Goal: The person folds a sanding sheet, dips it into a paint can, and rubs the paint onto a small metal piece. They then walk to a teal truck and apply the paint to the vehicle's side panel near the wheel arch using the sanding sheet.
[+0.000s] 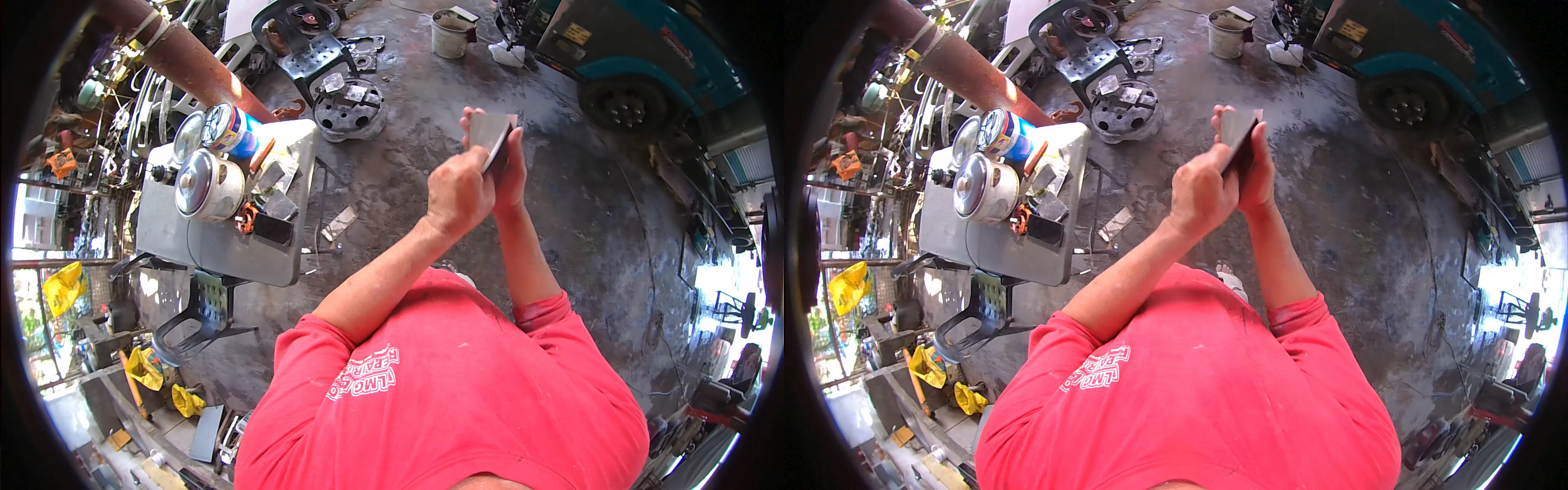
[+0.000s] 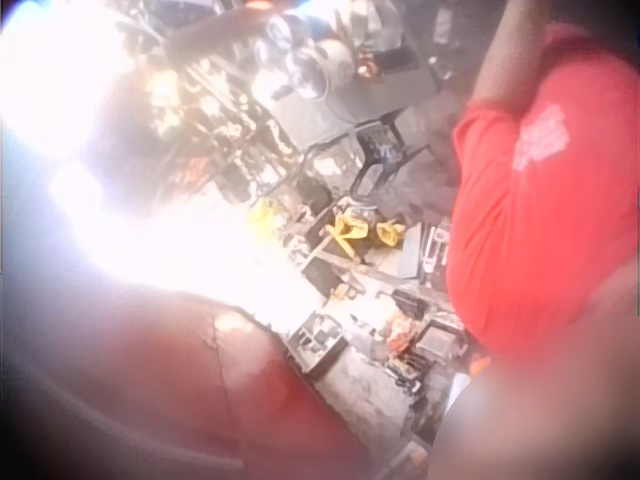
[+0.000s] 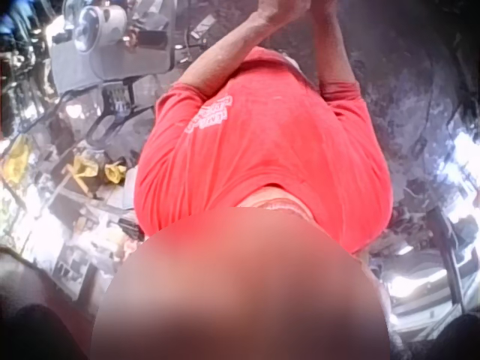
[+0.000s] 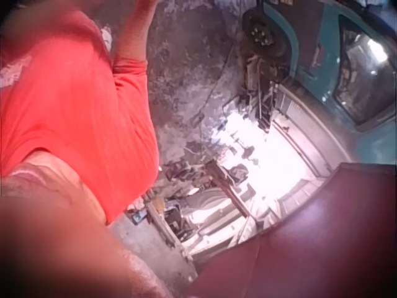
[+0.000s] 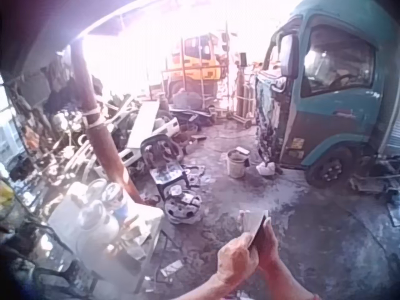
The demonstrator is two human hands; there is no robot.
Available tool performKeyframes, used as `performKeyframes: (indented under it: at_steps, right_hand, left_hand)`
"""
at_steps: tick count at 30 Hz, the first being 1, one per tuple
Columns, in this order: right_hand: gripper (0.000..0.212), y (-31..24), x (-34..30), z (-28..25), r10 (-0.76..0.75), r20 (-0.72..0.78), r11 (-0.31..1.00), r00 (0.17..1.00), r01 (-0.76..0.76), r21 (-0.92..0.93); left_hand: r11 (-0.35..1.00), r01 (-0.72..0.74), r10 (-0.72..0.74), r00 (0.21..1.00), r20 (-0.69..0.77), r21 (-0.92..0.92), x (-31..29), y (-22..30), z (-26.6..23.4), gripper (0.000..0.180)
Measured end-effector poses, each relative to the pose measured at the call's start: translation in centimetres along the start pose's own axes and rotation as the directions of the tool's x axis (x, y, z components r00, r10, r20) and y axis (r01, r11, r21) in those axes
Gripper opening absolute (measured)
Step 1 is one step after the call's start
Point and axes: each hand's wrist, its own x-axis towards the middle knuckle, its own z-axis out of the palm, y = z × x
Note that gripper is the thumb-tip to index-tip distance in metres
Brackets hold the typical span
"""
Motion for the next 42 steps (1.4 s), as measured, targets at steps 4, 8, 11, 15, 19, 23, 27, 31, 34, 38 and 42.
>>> performKeyframes:
  at_steps: [4,8,11,15,19,23,27,31,34,38,42]
  right_hand:
    - [0.057,2.2,-2.1,-1.1,0.155,-0.135,0.956,0.979,-0.183,-0.230]
    - [0.052,2.8,-3.7,-2.8,0.317,-0.199,0.761,0.927,-0.374,-0.530]
    - [0.044,0.1,-2.9,-4.2,0.259,-0.402,0.747,0.878,-0.446,-0.493]
    - [0.036,-3.9,-1.3,-5.3,0.125,-0.431,0.939,0.894,-0.246,-0.238]
    - [0.030,-5.0,-0.8,-5.2,0.161,-0.355,0.877,0.921,-0.298,-0.376]
    - [0.026,-4.6,-1.9,-4.5,0.279,-0.298,0.854,0.913,-0.377,-0.358]
    - [0.027,-4.4,-3.1,-3.5,0.101,-0.261,0.670,0.960,-0.259,-0.695]
    - [0.033,-4.3,-4.1,-2.4,0.003,-0.084,0.505,0.996,-0.073,-0.860]
    - [0.030,-4.0,-4.5,-1.6,0.196,-0.076,0.492,0.978,-0.165,-0.854]
    - [0.025,-3.1,-4.7,-0.8,-0.089,-0.123,0.633,0.988,-0.039,-0.773]
    - [0.027,-2.3,-5.1,0.2,-0.262,-0.122,0.570,0.957,0.051,-0.820]
  left_hand:
    - [0.998,0.041,-0.024,0.964,-0.266,0.057,2.8,-3.9,0.7,0.018]
    - [0.969,0.144,-0.194,0.946,-0.258,-0.203,6.4,-10.6,-0.3,0.019]
    - [0.883,0.021,-0.132,0.970,-0.205,-0.469,4.3,-12.7,-4.0,0.022]
    - [0.908,-0.025,-0.010,0.997,-0.082,-0.419,-1.4,-9.0,-6.8,0.016]
    - [0.838,-0.470,0.497,0.867,0.028,-0.278,-3.9,-5.2,-5.6,0.023]
    - [0.913,-0.407,0.407,0.913,0.004,-0.012,-1.4,-7.6,-4.9,0.023]
    - [0.881,0.223,-0.217,0.974,0.061,-0.417,-0.6,-11.1,-5.7,0.024]
    - [0.289,0.521,-0.418,0.824,0.384,-0.803,-2.3,-10.8,-4.9,0.021]
    - [0.283,0.407,-0.280,0.901,0.331,-0.868,-2.5,-9.2,-3.8,0.025]
    - [0.309,0.434,-0.291,0.890,0.350,-0.847,-2.0,-7.8,-3.7,0.028]
    - [0.352,0.399,-0.337,0.898,0.283,-0.847,-2.1,-6.8,-4.2,0.027]
